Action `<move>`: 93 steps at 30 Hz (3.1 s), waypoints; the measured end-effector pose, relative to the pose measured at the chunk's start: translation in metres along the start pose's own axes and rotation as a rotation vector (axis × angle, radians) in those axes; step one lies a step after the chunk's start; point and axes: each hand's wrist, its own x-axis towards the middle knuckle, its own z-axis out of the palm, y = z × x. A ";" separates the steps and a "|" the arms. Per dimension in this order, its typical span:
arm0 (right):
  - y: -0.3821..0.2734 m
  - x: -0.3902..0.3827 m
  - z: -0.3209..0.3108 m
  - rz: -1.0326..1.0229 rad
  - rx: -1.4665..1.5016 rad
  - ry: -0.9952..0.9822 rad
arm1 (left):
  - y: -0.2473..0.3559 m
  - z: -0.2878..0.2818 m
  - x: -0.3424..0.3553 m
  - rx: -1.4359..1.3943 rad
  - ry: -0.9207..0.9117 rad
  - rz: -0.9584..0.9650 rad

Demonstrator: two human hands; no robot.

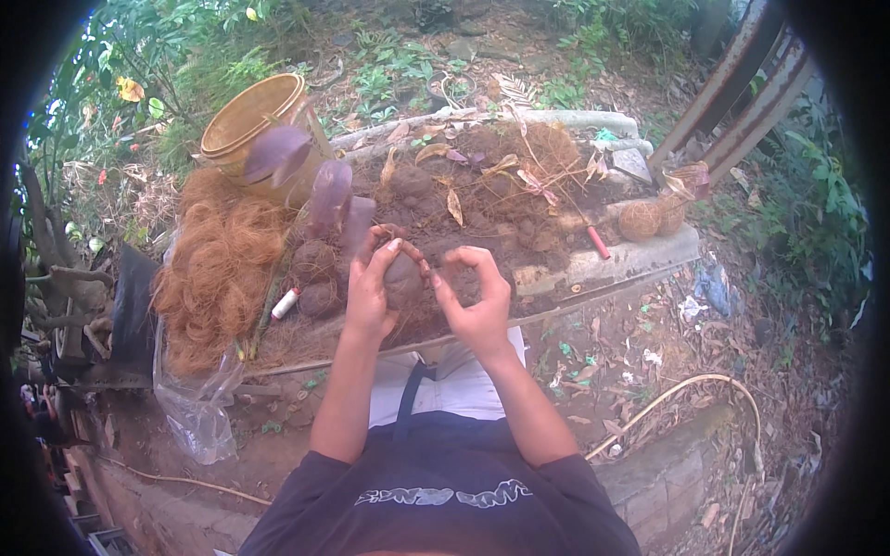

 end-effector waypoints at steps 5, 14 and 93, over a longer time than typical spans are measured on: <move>-0.007 0.008 0.001 -0.483 -0.501 -0.260 | 0.000 0.004 0.000 0.018 0.133 0.031; 0.005 -0.003 0.007 -0.295 -0.240 -0.184 | 0.002 -0.004 -0.007 -0.024 -0.019 0.041; 0.000 0.004 0.003 -0.510 -0.541 -0.251 | 0.001 -0.007 -0.007 0.095 0.052 -0.115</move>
